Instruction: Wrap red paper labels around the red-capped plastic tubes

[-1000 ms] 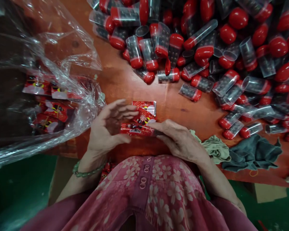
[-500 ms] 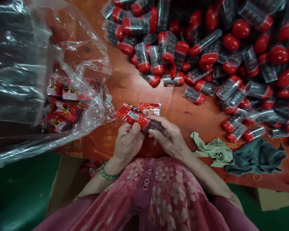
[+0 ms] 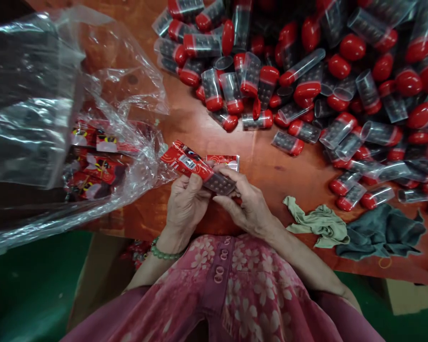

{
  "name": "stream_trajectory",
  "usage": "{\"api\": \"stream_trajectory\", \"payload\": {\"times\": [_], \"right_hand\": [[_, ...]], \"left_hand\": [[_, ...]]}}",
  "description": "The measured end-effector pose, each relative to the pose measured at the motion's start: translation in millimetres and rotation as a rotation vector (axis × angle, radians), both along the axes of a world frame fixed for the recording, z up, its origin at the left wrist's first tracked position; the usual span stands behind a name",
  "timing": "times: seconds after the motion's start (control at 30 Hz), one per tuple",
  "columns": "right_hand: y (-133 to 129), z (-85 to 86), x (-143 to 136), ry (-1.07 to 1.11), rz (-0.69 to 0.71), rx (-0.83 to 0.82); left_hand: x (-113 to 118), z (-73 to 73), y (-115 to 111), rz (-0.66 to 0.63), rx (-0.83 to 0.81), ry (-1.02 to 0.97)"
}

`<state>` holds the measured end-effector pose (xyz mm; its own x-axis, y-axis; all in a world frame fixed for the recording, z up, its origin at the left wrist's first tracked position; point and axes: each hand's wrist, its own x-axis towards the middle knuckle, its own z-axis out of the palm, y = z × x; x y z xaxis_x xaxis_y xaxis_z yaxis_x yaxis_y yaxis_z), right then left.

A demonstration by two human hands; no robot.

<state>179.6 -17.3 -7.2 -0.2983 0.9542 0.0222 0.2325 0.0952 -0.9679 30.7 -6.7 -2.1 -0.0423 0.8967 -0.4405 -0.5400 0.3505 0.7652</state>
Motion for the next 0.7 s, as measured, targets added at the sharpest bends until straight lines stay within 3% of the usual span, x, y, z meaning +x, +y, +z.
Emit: {"api": "stream_trajectory", "payload": {"times": [0.13, 0.27, 0.4, 0.6, 0.7], "right_hand": [[-7.6, -8.3, -1.8, 0.08, -0.067, -0.139], [-10.7, -12.0, -4.6, 0.011, -0.176, -0.042], [-7.2, -11.6, -4.5, 0.095, -0.155, -0.065], [-1.7, 0.0, -3.5, -0.104, -0.192, 0.209], [-2.3, 4.7, -3.5, -0.024, -0.176, 0.126]], "left_hand": [[4.3, 1.1, 1.3, -0.004, 0.025, 0.001], [7.7, 0.8, 1.8, -0.002, 0.049, 0.015], [3.0, 2.7, 4.3, -0.088, 0.126, -0.011], [1.0, 6.0, 8.7, -0.056, 0.154, -0.019], [0.9, 4.5, 8.9, -0.083, 0.111, -0.037]]}}
